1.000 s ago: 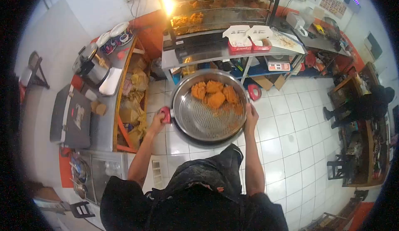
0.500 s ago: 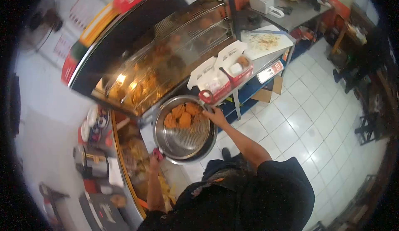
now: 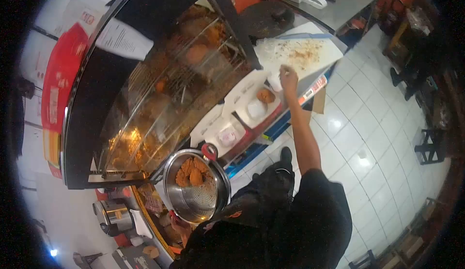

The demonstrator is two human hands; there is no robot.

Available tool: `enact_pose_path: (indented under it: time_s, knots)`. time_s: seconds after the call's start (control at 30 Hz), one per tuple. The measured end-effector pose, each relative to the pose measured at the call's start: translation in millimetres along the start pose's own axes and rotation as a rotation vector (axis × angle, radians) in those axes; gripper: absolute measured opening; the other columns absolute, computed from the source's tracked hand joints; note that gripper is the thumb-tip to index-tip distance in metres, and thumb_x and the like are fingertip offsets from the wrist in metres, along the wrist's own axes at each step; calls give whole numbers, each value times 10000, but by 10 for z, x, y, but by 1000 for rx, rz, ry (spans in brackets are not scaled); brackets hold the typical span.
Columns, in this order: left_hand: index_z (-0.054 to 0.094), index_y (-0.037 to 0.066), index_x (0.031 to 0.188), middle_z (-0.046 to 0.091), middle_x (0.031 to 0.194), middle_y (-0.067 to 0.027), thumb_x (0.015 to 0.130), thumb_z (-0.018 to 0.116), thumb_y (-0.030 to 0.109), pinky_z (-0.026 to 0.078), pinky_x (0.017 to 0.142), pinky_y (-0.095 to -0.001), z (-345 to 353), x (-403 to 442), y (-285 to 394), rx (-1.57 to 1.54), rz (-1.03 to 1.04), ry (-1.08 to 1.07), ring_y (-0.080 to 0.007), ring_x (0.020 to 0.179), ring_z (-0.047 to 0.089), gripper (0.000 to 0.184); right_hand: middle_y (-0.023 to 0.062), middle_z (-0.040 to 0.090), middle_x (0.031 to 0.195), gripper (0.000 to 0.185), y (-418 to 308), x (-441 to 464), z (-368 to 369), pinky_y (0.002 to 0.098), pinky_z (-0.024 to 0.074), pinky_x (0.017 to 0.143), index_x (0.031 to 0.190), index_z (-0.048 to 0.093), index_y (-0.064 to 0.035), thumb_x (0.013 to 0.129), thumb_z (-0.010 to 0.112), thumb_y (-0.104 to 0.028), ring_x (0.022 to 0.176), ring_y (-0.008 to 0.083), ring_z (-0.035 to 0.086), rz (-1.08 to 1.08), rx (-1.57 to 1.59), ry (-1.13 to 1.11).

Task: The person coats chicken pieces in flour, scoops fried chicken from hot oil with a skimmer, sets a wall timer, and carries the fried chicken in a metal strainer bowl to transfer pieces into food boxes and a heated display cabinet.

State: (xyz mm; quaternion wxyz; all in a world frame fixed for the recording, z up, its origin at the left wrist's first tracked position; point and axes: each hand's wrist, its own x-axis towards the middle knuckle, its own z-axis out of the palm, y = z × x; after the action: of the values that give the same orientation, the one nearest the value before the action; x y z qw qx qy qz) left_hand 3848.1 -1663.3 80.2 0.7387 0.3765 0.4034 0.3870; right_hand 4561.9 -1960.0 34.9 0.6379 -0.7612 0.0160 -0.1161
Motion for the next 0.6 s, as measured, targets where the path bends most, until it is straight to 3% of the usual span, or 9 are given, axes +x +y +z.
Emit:
enact_pose_path:
  time_s: [0.03, 0.07, 0.17, 0.2, 0.3, 0.33, 0.43, 0.5, 0.6]
  knots:
    - [461, 117, 1236, 495, 1236, -53, 851, 472, 312, 374, 960, -424, 93, 109, -151, -29, 105, 38, -258, 1146, 457, 431, 193, 648, 869, 276, 226, 492, 191, 343, 490, 691, 947, 634, 7, 829, 556, -231, 778, 290, 646, -66, -19, 85]
    - [442, 117, 1257, 507, 1225, -59, 860, 470, 317, 397, 941, -427, 437, -71, -130, -117, 39, 198, -261, 1142, 462, 445, 192, 644, 911, 352, 195, 828, 307, 382, 484, 736, 973, 631, 6, 807, 589, -301, 805, 322, 634, -144, -99, 95]
    - [455, 114, 1236, 521, 1204, -61, 861, 468, 318, 399, 942, -433, 157, 44, -381, -71, 197, 135, -261, 1126, 473, 427, 188, 646, 900, 433, 471, 1628, 882, 417, 472, 761, 985, 626, 8, 787, 599, -376, 814, 349, 622, -178, -364, 160]
    - [471, 110, 1209, 521, 1203, -68, 868, 460, 302, 398, 947, -433, 1209, -289, -182, -62, 209, -100, -257, 1116, 481, 392, 206, 638, 870, 468, 596, 1766, 1017, 437, 466, 765, 961, 633, 9, 769, 604, -416, 825, 367, 608, -92, -523, 112]
    - [480, 107, 1188, 519, 1207, -62, 876, 452, 284, 401, 945, -437, 589, -46, -390, -51, 112, 43, -247, 1103, 492, 359, 222, 623, 916, 408, 671, 1861, 1033, 393, 469, 738, 923, 644, 6, 779, 619, -374, 871, 334, 605, 37, -496, -131]
    - [488, 118, 1175, 531, 1195, -42, 892, 437, 284, 407, 938, -433, -56, 103, -537, -64, 222, 229, -230, 1093, 498, 332, 212, 628, 868, 390, 716, 1923, 1032, 396, 463, 725, 895, 653, 1, 784, 615, -371, 860, 331, 603, 0, -273, -44]
    - [501, 133, 1148, 545, 1180, -16, 902, 423, 288, 406, 935, -425, 676, -204, -452, -133, 174, 233, -221, 1096, 494, 301, 132, 648, 823, 316, 315, 1766, 676, 342, 444, 708, 822, 653, 4, 813, 615, -310, 823, 218, 598, 72, 51, 70]
    - [510, 133, 1147, 554, 1162, -17, 906, 413, 292, 415, 925, -408, 472, -239, -464, -153, 171, 280, -221, 1084, 503, 304, 92, 641, 853, 257, 12, 1528, 351, 279, 436, 751, 815, 618, 18, 845, 604, -237, 833, 138, 570, 97, 293, 74]
    - [535, 129, 1114, 578, 1092, -13, 905, 401, 300, 441, 888, -376, 568, -242, -379, -104, 148, 198, -214, 1025, 535, 301, 70, 626, 916, 254, -688, 944, -104, 247, 428, 813, 875, 597, 8, 888, 563, -243, 878, 130, 563, -54, 476, 55]
